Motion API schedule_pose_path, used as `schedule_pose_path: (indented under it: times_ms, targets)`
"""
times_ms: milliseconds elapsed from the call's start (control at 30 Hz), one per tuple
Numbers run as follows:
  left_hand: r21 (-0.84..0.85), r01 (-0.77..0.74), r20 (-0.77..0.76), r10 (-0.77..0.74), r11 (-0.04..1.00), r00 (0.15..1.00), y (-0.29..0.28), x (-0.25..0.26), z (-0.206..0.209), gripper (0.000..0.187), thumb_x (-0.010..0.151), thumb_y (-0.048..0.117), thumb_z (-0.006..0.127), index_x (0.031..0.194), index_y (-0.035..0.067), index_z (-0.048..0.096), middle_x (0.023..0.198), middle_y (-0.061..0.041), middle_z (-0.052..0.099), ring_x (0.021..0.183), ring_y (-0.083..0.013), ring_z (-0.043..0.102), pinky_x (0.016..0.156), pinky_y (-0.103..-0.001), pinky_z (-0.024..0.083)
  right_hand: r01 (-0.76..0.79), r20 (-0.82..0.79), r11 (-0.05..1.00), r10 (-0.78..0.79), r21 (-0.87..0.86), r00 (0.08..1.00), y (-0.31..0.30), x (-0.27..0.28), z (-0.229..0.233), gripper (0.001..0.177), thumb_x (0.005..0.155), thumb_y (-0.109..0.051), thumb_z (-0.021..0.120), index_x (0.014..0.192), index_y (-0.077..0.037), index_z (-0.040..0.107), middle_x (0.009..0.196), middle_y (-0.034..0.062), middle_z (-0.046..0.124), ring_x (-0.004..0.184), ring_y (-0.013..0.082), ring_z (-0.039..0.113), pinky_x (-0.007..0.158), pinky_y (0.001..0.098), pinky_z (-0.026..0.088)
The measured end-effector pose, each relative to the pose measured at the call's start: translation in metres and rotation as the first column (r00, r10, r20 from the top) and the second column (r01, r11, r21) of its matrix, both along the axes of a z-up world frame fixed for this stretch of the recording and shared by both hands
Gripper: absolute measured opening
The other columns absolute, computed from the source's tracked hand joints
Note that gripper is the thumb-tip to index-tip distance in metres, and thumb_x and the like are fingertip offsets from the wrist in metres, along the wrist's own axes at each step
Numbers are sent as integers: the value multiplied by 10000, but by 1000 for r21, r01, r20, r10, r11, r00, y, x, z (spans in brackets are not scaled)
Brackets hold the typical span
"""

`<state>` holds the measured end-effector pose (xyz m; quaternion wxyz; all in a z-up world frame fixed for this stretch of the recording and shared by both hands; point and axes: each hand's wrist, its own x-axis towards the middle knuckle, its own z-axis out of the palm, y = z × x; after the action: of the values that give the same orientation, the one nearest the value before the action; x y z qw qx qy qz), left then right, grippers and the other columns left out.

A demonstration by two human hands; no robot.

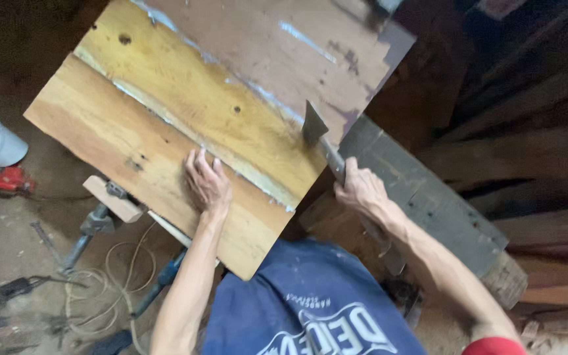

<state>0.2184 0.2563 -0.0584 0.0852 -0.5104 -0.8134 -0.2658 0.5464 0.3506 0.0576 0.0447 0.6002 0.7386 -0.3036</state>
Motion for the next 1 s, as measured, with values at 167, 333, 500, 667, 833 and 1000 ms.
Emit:
schedule_pose_path:
  times_ms: [167,333,500,667,833,1000]
  targets:
    - [-8,274,10,-274,962,962,22,33,-8,448,1055,311,614,1426,74,528,1481,-171,497,1441,-395,421,1201,-556,353,126,-207,984,-150,-126,967,-2,11,32,419,873,-277,713,1170,-34,544,928,264,738,782,357,746,729,500,619]
    - [-408,469,172,-438,783,882,85,72,-17,716,1053,508,417,1595,49,327,1689,-190,164,1538,-444,143,1223,-593,110,218,-382,929,-93,300,920,11,29,57,440,961,-258,687,1237,11,474,937,229,731,704,308,743,609,420,610]
    - [-445,468,188,-431,764,882,91,74,-2,734,1036,510,441,1600,56,317,1698,-182,170,1552,-433,142,1227,-609,118,61,-150,996,-51,63,987,7,10,6,411,900,-270,675,1161,-12,489,886,255,729,776,386,753,672,483,597]
    - [-476,429,161,-404,768,900,84,77,8,738,986,503,512,1581,93,360,1693,-138,215,1560,-401,179,1230,-630,150,0,6,996,1,-90,1000,3,10,-15,541,827,-334,733,1234,-65,502,947,314,702,898,508,684,816,573,540]
    - [-471,459,157,-441,753,884,82,73,5,726,1003,504,490,1581,90,349,1687,-146,202,1542,-418,155,1197,-656,139,31,-14,994,-33,-108,999,17,15,17,493,838,-345,762,1217,-91,574,985,277,721,933,453,705,828,541,564]
    - [-463,449,145,-435,764,889,83,73,-5,709,1023,509,453,1591,98,346,1696,-138,194,1551,-414,156,1198,-662,143,242,-390,968,-197,68,899,35,30,39,492,886,-284,678,1260,-45,466,932,228,742,822,342,775,737,458,639]
